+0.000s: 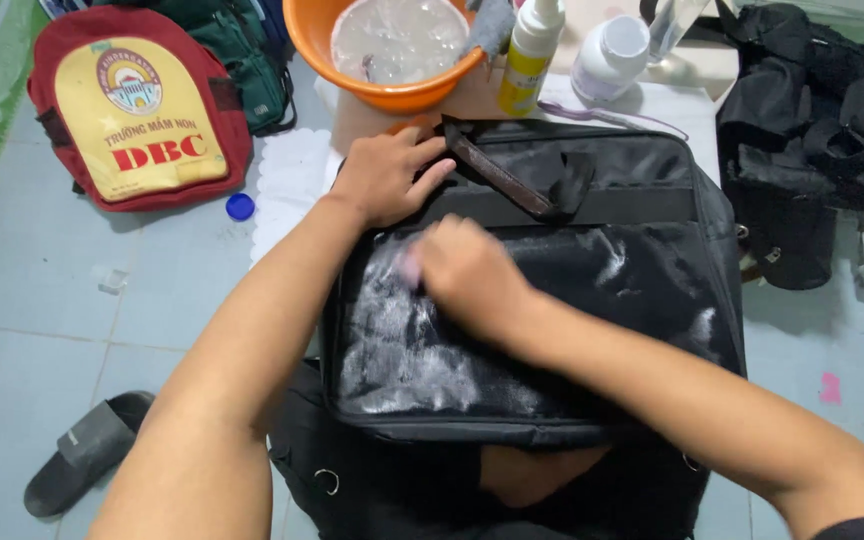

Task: Cleaning a black leather bag using foam cleaner, a toothbrush for scrubbing, and a cloth for wiping.

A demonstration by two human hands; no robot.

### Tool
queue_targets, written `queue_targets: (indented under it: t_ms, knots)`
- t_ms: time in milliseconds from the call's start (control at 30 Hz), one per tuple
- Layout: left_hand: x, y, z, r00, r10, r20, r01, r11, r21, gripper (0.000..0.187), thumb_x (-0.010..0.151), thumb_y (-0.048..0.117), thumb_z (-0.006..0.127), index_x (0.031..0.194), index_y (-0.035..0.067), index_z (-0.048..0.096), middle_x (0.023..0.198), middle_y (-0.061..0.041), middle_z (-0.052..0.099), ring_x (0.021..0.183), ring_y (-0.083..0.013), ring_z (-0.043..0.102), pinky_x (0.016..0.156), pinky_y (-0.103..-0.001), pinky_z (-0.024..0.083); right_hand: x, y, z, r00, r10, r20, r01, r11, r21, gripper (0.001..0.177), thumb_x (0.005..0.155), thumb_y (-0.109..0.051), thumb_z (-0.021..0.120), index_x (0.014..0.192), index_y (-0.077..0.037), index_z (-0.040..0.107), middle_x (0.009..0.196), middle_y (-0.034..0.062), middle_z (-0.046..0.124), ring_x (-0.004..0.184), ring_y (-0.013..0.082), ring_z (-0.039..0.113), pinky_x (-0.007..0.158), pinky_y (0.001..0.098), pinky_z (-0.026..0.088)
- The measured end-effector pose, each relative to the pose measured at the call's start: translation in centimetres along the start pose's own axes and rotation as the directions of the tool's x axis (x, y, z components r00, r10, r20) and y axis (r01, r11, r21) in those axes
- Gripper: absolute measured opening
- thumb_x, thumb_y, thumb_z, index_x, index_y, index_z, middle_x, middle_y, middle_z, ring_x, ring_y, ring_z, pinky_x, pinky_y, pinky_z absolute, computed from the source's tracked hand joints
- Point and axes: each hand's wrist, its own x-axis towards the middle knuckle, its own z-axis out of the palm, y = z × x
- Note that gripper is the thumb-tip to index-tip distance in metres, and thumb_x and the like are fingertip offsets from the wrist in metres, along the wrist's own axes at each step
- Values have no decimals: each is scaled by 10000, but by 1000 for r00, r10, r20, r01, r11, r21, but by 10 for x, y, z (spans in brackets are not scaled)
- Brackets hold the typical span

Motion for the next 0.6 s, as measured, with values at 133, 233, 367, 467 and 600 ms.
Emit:
queue_targets:
  t_ms: [133, 233, 367, 467, 600]
  knots:
    - [2, 3, -12, 1000, -3, 17, 4, 1000, -26, 336, 1072, 549, 408, 1196, 341, 642, 1032, 1, 656, 748, -314, 713, 677, -396, 557, -5, -58, -56, 995, -28, -96, 79, 814, 576, 234, 999, -45, 553, 799, -73, 671, 808, 72, 621, 722, 236, 579, 664, 362, 489]
    - [1, 2, -8, 1000, -16, 23, 17, 999, -33, 345, 1069, 554, 407, 1221, 352, 641, 1027, -2, 658, 748, -320, 713, 674, -397, 559, -25, 3, -43, 996, -64, -55, 84, 835, 544, 195, 1039, -167, 573, 901, -87, 685, 868, 62, 671, 767, 259, 629, 641, 385, 521]
    - [-1, 11, -20, 1000, -16, 25, 17, 999, -30, 364, 1064, 570, 431, 1197, 323, 661, 1016, -18, 675, 746, -319, 719, 679, -399, 564, -35, -5, -56, 996, 84, 35, -88, 987, 136, 116, 980, -150, 662, 891, -78, 685, 853, 59, 651, 746, 246, 614, 671, 384, 501]
    - [2, 15, -33, 999, 20, -28, -22, 997, -70, 342, 1047, 475, 512, 1184, 218, 691, 1066, -71, 688, 780, -329, 701, 669, -412, 540, -33, -28, -90, 992, -1, 125, -48, 921, 386, 78, 935, -143, 630, 963, -107, 694, 941, 37, 678, 748, 216, 607, 678, 350, 468]
    - [0, 11, -22, 999, 9, -43, -9, 1000, 14, 346, 1064, 575, 459, 1158, 317, 669, 1018, -23, 678, 726, -322, 716, 669, -390, 561, -56, 40, -83, 990, 108, 94, -106, 994, -28, 134, 995, -155, 594, 926, -84, 684, 880, 94, 638, 684, 259, 572, 569, 398, 440]
